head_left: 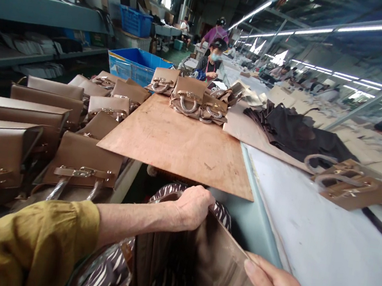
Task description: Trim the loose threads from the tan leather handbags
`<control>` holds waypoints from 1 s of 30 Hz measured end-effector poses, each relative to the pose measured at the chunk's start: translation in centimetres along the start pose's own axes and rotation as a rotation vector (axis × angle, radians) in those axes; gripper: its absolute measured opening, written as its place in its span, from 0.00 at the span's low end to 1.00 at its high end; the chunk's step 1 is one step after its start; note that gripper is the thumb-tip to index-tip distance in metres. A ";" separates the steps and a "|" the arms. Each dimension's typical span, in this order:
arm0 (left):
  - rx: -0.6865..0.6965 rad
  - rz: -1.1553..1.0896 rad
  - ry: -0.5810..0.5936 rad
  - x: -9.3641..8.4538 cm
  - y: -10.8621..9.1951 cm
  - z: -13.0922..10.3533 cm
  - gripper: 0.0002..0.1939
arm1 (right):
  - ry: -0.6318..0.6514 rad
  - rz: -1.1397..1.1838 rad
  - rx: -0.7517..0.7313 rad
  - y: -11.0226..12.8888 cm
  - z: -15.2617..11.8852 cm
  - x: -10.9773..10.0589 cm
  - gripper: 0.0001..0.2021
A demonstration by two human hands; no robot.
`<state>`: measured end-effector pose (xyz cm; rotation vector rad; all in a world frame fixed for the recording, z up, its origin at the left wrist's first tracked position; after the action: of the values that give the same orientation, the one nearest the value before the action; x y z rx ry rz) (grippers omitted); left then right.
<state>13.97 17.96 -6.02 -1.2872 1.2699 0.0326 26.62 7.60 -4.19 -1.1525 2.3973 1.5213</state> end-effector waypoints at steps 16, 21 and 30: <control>0.191 -0.051 0.191 -3.3 -3.5 -2.3 0.03 | -0.047 -0.011 -0.168 2.2 -1.0 -3.7 0.23; 0.179 -0.097 0.241 -3.3 -4.6 -3.1 0.02 | -0.046 -0.047 -0.149 2.4 -2.1 -4.3 0.22; 0.115 -0.003 0.235 -4.0 -7.2 -3.7 0.03 | -0.092 -0.069 -0.149 1.9 -3.4 -4.6 0.20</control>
<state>14.47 15.07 2.54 -1.2195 1.4481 -0.1972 29.78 7.81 0.88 -1.1508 2.1948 1.7156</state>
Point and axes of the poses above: each hand's wrist, its own z-axis towards the middle knuckle, its own x-axis out of the palm, y = z × x, the point moved 10 cm from there along z, towards the middle knuckle, and after that the axes turned 15 degrees about y, right-handed, at the moved point
